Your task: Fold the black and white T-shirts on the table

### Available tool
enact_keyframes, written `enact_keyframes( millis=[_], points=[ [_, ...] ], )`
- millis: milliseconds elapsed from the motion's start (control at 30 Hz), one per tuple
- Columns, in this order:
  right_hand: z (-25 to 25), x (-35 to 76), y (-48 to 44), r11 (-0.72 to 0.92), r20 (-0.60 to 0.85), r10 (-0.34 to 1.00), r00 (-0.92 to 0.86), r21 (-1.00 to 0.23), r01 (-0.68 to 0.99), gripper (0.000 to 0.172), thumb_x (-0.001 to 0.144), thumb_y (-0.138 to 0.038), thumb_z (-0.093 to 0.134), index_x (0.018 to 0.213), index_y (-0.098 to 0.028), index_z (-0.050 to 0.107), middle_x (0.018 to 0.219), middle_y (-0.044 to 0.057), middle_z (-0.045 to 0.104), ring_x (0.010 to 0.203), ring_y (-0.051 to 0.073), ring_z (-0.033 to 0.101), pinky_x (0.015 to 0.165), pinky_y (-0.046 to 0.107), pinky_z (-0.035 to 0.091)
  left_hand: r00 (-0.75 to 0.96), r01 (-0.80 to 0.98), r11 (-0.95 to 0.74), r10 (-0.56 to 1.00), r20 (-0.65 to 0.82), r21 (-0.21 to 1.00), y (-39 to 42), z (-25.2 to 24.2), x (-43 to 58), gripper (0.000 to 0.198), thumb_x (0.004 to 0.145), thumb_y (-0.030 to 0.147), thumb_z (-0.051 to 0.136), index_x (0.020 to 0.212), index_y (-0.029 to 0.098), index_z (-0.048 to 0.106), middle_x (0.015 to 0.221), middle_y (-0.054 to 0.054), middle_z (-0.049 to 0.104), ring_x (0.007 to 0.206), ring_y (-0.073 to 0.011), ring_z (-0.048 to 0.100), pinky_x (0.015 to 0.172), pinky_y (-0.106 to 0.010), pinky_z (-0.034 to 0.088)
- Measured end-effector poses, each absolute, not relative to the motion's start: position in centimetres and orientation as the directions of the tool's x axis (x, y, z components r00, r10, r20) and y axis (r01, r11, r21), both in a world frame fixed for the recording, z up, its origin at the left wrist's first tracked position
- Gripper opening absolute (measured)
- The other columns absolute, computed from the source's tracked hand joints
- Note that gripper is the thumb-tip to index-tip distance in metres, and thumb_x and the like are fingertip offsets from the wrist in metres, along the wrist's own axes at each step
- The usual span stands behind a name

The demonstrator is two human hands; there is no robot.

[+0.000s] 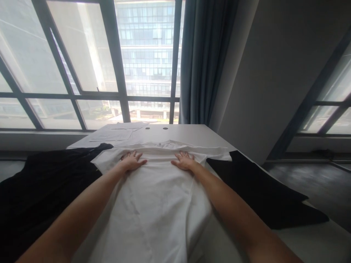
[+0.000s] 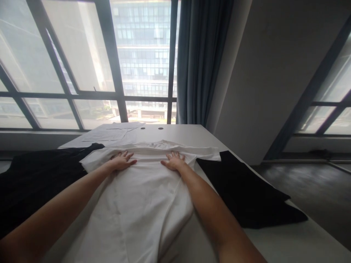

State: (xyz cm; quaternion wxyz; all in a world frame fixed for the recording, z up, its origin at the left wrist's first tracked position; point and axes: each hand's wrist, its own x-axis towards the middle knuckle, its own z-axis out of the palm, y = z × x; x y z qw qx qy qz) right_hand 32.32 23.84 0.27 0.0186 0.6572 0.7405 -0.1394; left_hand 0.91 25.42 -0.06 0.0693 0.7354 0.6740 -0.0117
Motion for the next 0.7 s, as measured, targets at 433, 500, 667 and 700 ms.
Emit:
enact_keyframes(
  millis=[433,500,667,700],
  points=[
    [-0.8,33.4,22.3,0.243,0.044,0.97,-0.239,-0.119,0.963,0.063,0.101,-0.056,0.027,0.153,-0.021,0.037,0.161,0.014,0.029,0.149,0.03,0.02,0.118,0.055,0.011,0.249,0.967,-0.245,0.967,-0.05,0.065,24.4,-1.1,-0.3,0.075,0.096,0.064,0.027,0.157,0.021,0.028,0.166,-0.014,0.013,0.153,-0.0329,0.01,0.119,-0.055,0.016],
    [-0.1,33.6,20.6,0.278,0.076,0.959,-0.271,-0.089,0.957,0.056,0.101,-0.051,0.035,0.148,-0.022,0.045,0.158,0.013,0.036,0.145,0.029,0.029,0.117,0.051,0.018,0.298,0.954,-0.297,0.954,-0.025,0.025,22.9,-0.8,0.0,0.067,0.099,0.056,0.028,0.155,0.019,0.034,0.165,-0.016,0.019,0.152,-0.0338,0.015,0.117,-0.059,0.019],
    [1.8,33.3,15.4,0.331,0.1,0.942,-0.321,-0.109,0.937,0.038,0.091,-0.042,0.057,0.122,-0.022,0.068,0.136,0.011,0.059,0.119,0.026,0.057,0.102,0.034,0.04,0.486,0.872,-0.488,0.873,0.05,0.036,17.7,0.2,1.7,0.046,0.098,0.04,0.039,0.134,0.019,0.059,0.147,-0.017,0.05,0.135,-0.0321,0.046,0.112,-0.051,0.035],
    [2.0,33.2,14.2,0.347,0.094,0.937,-0.337,-0.119,0.93,0.034,0.091,-0.041,0.058,0.115,-0.021,0.071,0.129,0.011,0.063,0.113,0.024,0.059,0.098,0.031,0.042,0.53,0.844,-0.533,0.846,0.068,0.056,16.5,0.3,2.1,0.043,0.098,0.038,0.041,0.13,0.02,0.063,0.143,-0.016,0.054,0.131,-0.0306,0.05,0.111,-0.047,0.038]
  ],
)
